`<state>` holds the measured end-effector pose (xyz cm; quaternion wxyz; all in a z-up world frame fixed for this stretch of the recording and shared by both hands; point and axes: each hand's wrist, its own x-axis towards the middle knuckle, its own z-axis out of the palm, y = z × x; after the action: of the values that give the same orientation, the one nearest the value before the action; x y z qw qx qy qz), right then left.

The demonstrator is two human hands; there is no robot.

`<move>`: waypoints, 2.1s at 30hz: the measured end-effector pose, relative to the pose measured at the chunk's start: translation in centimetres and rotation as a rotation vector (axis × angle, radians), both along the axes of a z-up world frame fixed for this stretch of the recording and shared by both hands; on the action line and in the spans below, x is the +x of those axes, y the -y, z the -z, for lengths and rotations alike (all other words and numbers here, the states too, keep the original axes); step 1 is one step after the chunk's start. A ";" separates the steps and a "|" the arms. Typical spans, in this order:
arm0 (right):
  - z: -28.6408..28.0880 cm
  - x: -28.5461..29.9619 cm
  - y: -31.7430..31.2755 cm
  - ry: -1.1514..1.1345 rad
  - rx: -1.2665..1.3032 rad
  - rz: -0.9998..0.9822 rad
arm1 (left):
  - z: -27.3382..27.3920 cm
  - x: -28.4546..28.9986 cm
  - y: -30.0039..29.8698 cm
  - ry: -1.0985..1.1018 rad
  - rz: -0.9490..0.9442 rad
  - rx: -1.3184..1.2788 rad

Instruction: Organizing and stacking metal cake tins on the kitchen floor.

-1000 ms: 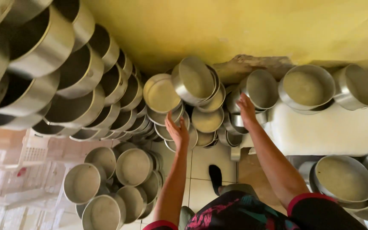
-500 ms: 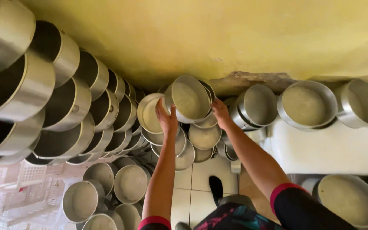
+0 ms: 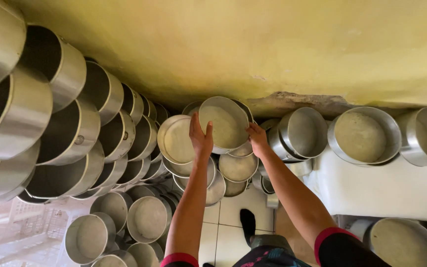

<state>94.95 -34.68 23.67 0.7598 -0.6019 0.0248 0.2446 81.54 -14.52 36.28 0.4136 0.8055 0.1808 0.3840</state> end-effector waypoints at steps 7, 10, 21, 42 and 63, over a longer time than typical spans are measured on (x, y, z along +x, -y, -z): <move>-5.6 -0.8 0.6 0.274 0.186 0.115 | -0.8 -0.6 0.9 -0.022 -0.042 -0.192; -6.3 0.1 0.6 0.355 0.144 0.184 | -0.5 -1.2 1.4 0.008 -0.011 -0.361; -16.8 -7.4 0.3 0.569 -0.092 -0.145 | -3.2 -9.7 3.7 0.301 0.066 -0.648; -12.4 -41.2 -14.0 0.485 -0.002 -0.608 | 4.5 -48.5 -3.3 0.495 -0.241 -0.795; 7.4 -45.5 -28.2 0.664 -0.495 -0.569 | 19.4 -56.5 -11.2 0.099 -0.632 -0.855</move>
<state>49.50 -6.49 16.30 0.4644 -0.7924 -0.3260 0.2240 25.01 -3.36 16.83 0.5772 0.4523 0.5352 0.4193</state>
